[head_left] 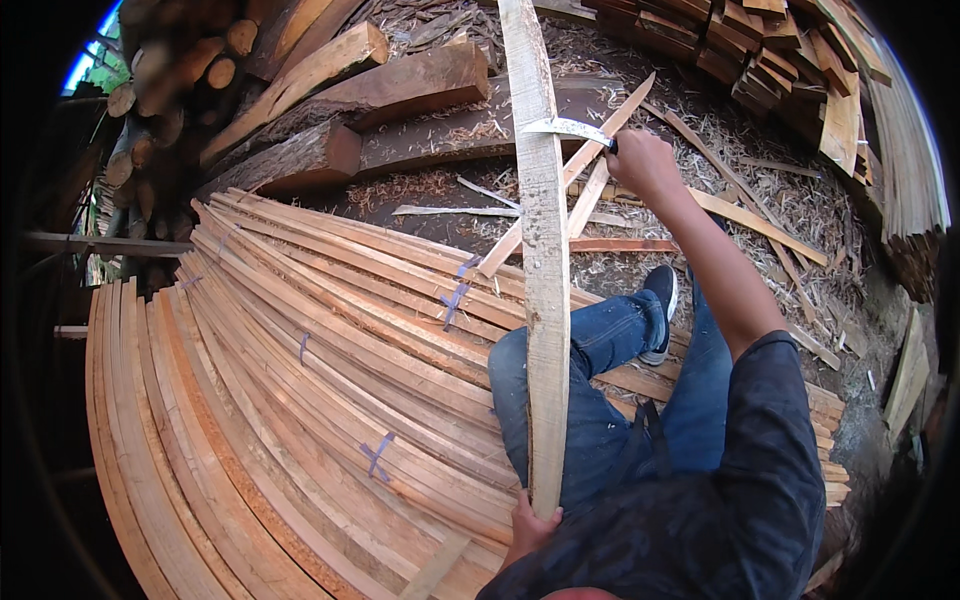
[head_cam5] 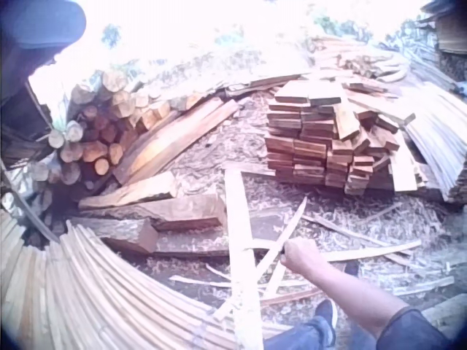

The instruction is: The person sits on the ground and uses a curved knife to shave thin strips from long wooden planks. They hold the wood against their legs and repeatedly scrape the blade along the surface to remove material, occasionally switching to a new plank from a nearby stack.

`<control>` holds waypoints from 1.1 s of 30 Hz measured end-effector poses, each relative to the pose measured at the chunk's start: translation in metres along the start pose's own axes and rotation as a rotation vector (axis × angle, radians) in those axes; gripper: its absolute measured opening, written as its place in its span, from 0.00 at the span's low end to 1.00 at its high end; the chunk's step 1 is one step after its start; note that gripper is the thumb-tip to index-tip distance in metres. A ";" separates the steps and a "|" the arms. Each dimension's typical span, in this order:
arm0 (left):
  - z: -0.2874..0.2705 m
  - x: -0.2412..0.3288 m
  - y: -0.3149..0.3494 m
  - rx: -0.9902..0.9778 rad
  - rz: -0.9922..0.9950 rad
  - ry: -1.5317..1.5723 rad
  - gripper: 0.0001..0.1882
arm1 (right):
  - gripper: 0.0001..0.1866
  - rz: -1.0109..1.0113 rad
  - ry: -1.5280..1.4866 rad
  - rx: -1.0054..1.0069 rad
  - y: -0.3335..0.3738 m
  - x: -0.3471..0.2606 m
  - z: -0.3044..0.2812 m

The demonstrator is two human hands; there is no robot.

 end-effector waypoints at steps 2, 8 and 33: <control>-0.003 -0.007 0.003 -0.012 0.010 0.002 0.33 | 0.10 -0.014 -0.030 -0.013 0.018 -0.004 -0.004; -0.011 -0.053 0.064 -0.182 -0.210 -0.037 0.36 | 0.09 -0.107 -0.062 -0.283 0.113 -0.014 -0.019; -0.023 -0.067 0.059 -0.173 -0.036 -0.190 0.34 | 0.06 -0.075 0.011 -0.310 0.189 0.031 -0.032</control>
Point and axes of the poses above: each hand's wrist, its own y-axis away from the middle knuckle, its own z-axis out of the palm, x = y × z, the point moved 3 cm from there along -y, towards the middle knuckle, and after that the axes turned 14 degrees about -y, right-handed, at the moved point
